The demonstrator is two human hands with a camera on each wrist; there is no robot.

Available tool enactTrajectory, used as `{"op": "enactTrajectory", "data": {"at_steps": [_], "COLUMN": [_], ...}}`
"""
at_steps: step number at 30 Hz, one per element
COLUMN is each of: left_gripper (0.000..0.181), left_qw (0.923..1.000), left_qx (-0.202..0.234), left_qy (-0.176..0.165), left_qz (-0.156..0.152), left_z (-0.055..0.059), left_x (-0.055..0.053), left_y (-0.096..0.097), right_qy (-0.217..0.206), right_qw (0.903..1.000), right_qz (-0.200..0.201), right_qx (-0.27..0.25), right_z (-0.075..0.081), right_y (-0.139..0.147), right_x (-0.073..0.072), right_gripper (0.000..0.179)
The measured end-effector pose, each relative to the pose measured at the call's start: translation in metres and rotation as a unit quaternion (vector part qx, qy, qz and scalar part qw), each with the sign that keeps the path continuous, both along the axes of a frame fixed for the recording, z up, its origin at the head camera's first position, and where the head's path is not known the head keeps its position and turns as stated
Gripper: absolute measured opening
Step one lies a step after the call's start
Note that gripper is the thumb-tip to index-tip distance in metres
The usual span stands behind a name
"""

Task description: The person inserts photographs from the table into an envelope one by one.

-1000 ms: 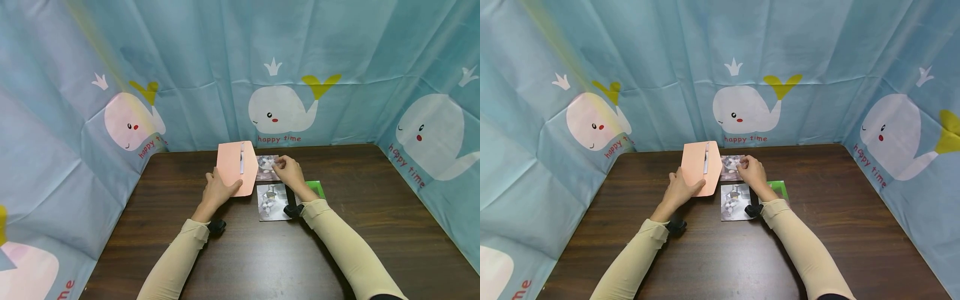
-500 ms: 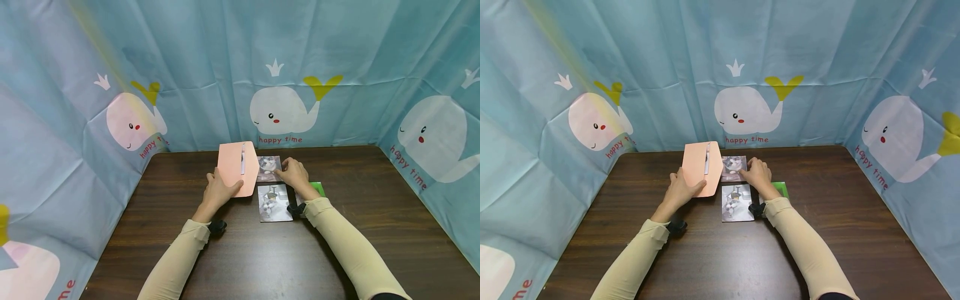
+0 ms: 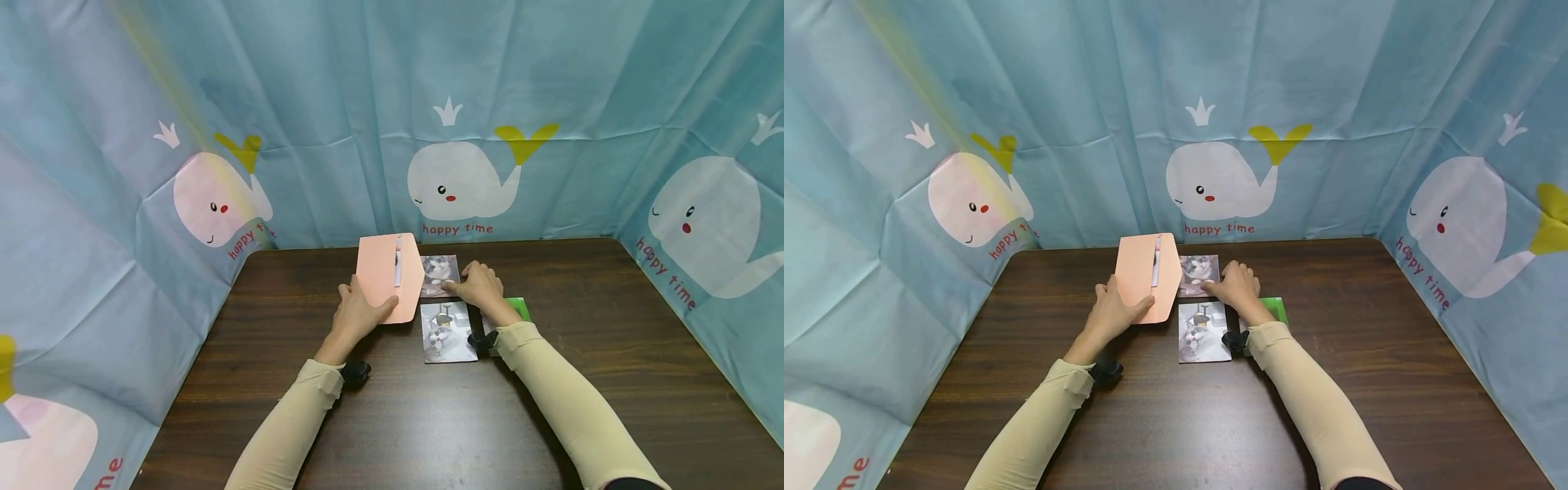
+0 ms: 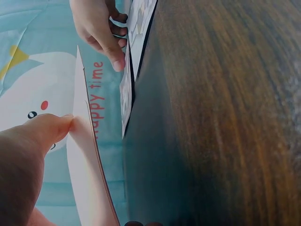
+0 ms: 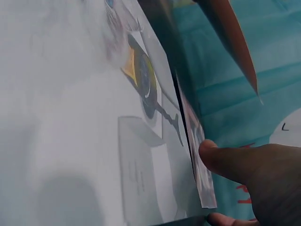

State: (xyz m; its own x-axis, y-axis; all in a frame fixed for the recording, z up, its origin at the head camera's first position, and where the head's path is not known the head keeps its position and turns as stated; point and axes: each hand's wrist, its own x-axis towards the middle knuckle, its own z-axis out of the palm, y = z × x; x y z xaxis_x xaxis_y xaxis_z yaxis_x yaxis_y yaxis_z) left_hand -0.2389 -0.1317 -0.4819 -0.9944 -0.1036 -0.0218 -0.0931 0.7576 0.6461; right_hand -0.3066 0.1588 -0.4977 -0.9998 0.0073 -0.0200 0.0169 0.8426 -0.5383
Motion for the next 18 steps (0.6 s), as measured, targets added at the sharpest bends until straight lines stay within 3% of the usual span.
{"op": "enactTrajectory", "data": {"at_steps": [9,18], "left_gripper": [0.128,0.128], "left_qw": [1.0000,1.0000], "left_qx": [-0.001,-0.004], "left_qy": [-0.004,-0.003], "left_qz": [0.001,0.000], "left_z": [0.002,0.000], "left_x": [0.001,0.000], "left_y": [0.001,0.000], "right_qy": [0.000,-0.002], "right_qw": [0.9993,0.9995], "right_qz": [-0.009,-0.015], "right_qx": [0.035,0.029], "right_z": [-0.002,-0.002], "right_y": [-0.008,-0.011], "right_x": [-0.001,-0.002], "right_gripper": [0.074,0.069]}}
